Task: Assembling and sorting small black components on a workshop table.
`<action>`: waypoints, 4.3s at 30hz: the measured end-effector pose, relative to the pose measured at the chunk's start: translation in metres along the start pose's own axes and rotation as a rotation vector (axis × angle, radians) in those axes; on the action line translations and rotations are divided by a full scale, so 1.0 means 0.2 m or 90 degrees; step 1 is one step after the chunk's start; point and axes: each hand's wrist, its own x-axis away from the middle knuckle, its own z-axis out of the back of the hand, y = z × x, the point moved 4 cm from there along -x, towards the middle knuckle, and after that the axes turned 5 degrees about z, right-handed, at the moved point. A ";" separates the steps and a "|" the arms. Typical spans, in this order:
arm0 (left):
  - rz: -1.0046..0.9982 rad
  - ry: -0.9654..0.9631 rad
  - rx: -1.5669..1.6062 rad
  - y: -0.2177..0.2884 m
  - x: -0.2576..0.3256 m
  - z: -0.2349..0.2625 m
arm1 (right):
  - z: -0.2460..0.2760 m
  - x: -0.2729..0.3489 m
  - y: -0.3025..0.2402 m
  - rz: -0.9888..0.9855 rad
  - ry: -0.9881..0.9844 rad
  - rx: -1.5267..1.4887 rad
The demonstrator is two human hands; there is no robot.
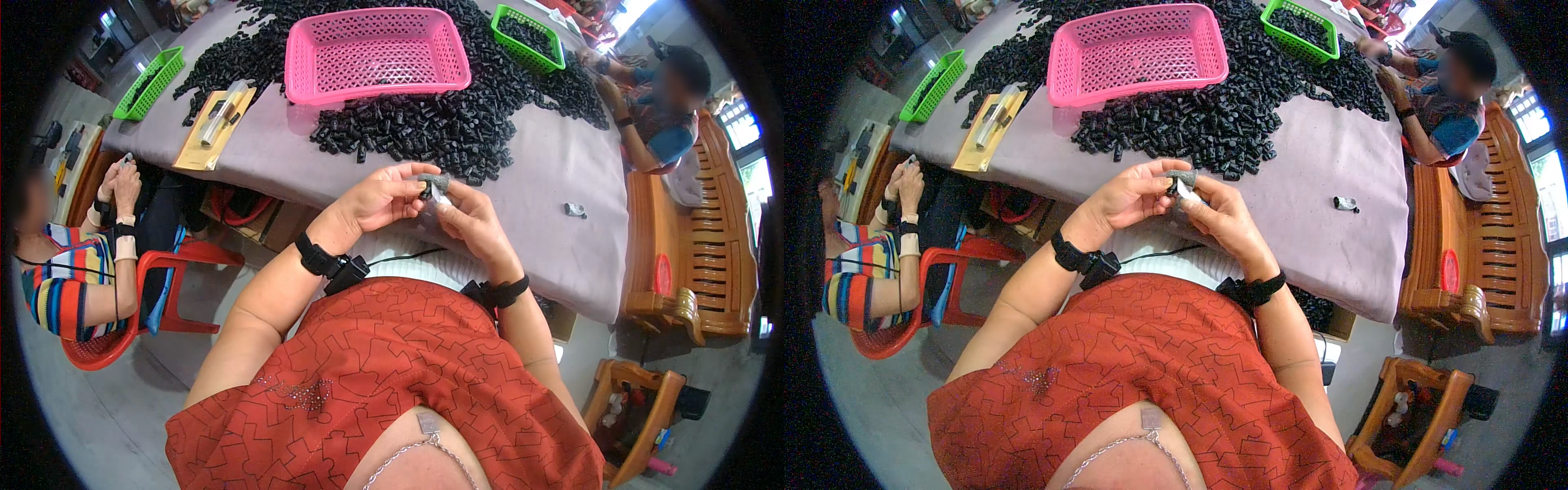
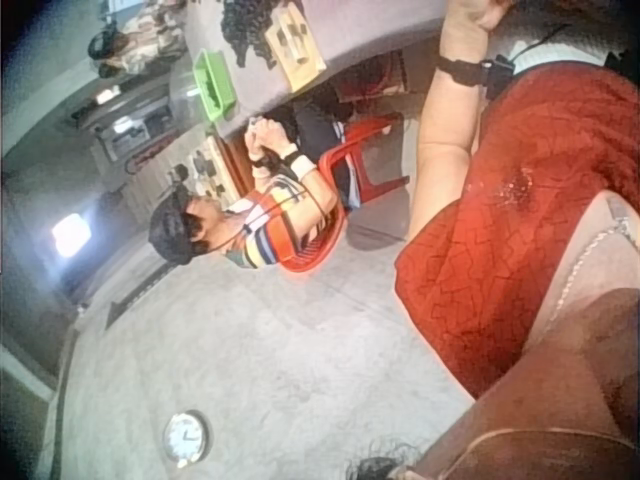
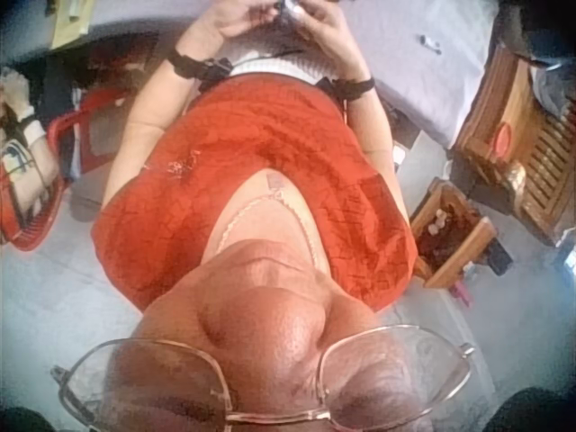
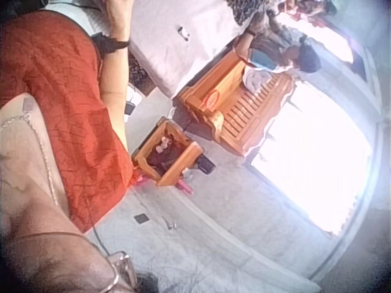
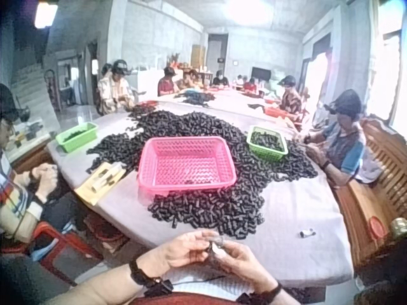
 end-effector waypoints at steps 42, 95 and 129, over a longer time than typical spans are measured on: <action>-0.303 0.485 -0.753 0.52 0.19 0.15 | 0.00 0.02 -0.03 0.036 0.061 -0.028; 0.015 0.095 0.006 0.01 0.01 0.02 | 0.01 0.03 -0.01 0.038 -0.002 -0.035; -0.054 0.158 -0.039 0.07 0.03 0.03 | 0.02 0.02 -0.02 0.046 0.037 -0.110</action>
